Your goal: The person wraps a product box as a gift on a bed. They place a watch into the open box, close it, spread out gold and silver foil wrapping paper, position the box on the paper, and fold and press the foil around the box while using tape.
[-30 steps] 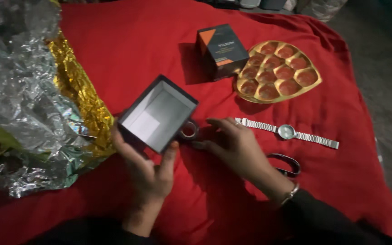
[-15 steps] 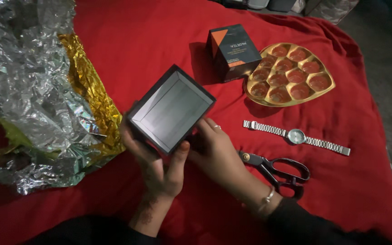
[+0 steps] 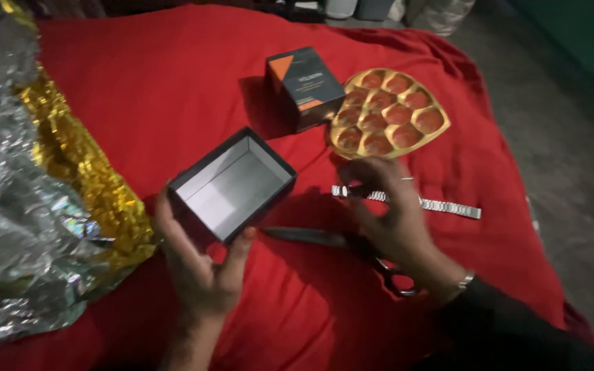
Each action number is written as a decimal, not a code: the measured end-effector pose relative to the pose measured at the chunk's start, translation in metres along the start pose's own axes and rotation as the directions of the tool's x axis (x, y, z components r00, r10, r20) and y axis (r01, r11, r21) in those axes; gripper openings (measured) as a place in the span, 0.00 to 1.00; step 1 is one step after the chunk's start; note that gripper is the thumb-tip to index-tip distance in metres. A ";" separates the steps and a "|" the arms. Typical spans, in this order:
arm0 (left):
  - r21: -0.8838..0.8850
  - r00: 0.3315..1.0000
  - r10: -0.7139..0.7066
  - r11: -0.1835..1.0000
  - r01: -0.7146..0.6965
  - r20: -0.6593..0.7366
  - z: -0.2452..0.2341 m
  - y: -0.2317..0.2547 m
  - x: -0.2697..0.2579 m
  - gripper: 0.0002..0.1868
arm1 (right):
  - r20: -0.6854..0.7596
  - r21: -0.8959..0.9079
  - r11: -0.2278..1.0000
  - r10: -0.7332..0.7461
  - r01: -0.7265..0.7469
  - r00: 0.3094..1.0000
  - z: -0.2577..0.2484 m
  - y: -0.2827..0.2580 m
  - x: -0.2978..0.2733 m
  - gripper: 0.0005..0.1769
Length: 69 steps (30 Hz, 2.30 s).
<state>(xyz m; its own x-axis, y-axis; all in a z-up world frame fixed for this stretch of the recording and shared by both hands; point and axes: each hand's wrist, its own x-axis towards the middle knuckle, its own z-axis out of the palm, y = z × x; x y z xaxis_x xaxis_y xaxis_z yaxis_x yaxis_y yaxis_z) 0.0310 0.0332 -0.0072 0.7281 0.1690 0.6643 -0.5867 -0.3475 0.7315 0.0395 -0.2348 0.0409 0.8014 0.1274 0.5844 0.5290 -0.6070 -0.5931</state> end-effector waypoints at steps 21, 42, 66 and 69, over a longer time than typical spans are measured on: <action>0.527 0.830 0.194 0.692 -0.494 0.523 0.015 0.003 0.010 0.40 | -0.333 -0.353 0.881 0.196 -0.315 0.922 -0.106 0.110 -0.014 0.30; 0.549 0.839 0.177 0.683 -0.481 0.514 0.014 0.004 0.005 0.36 | 0.295 -0.516 0.857 0.180 -0.002 0.938 -0.102 0.052 -0.009 0.26; 0.390 0.905 0.244 0.840 -0.377 0.349 0.024 0.048 -0.008 0.26 | 0.357 0.145 0.949 0.212 -0.279 0.909 -0.069 -0.004 -0.012 0.26; 0.196 0.910 0.201 0.938 -0.286 0.363 0.022 0.067 -0.005 0.22 | 0.419 0.314 0.863 0.249 -0.396 0.873 -0.054 -0.021 -0.021 0.26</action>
<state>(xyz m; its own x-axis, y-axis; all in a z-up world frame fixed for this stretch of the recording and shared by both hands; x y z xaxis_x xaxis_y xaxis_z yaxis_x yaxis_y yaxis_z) -0.0040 -0.0109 0.0350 0.6733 -0.2513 0.6954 -0.6888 -0.5550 0.4663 -0.0038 -0.2670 0.0712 0.9485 0.2885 0.1309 0.2264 -0.3283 -0.9170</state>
